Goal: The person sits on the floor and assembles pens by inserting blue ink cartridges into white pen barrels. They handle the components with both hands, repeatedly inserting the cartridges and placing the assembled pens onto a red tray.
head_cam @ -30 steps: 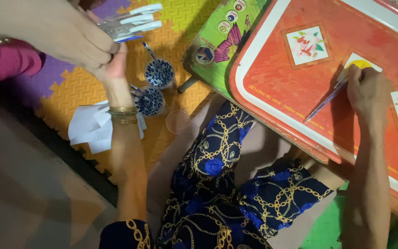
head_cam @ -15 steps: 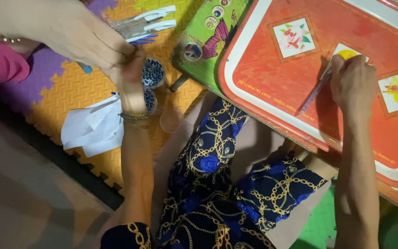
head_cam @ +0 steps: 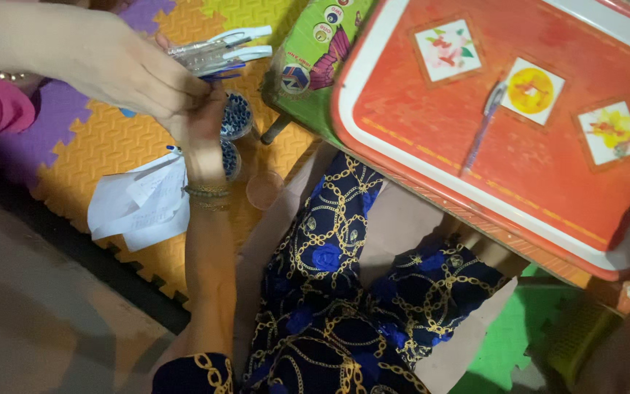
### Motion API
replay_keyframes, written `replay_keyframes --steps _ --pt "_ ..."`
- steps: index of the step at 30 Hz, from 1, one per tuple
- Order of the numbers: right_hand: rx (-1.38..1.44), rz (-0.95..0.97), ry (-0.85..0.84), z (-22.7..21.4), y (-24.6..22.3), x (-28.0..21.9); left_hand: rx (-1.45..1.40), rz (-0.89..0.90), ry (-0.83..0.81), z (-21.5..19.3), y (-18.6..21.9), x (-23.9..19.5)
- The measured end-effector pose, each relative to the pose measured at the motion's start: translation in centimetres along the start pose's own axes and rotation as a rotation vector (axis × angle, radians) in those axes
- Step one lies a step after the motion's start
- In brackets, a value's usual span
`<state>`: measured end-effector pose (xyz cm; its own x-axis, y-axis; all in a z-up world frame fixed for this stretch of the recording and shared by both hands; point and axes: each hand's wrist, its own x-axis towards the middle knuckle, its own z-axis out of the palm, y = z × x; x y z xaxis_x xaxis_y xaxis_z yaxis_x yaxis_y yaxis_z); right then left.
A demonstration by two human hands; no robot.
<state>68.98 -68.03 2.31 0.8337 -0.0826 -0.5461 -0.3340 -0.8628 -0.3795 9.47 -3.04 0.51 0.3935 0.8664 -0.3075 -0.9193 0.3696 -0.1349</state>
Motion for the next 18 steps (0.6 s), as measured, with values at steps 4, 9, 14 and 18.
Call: replay_keyframes --steps 4,9,14,18 --pt "-0.328 -0.868 0.455 1.2 5.9 13.8 0.037 -0.023 -0.014 0.9 -5.1 -4.8" --pt "-0.308 -0.737 0.413 0.6 2.7 2.7 0.087 -0.041 -0.039 0.2 -10.6 -8.0" --pt "-0.447 -0.778 0.568 1.0 2.2 3.0 0.12 -0.05 -0.053 -2.5 -13.0 -7.5" --pt "-0.293 -0.803 0.448 1.2 2.0 2.7 0.151 -0.06 -0.057 -4.8 -15.0 -8.4"
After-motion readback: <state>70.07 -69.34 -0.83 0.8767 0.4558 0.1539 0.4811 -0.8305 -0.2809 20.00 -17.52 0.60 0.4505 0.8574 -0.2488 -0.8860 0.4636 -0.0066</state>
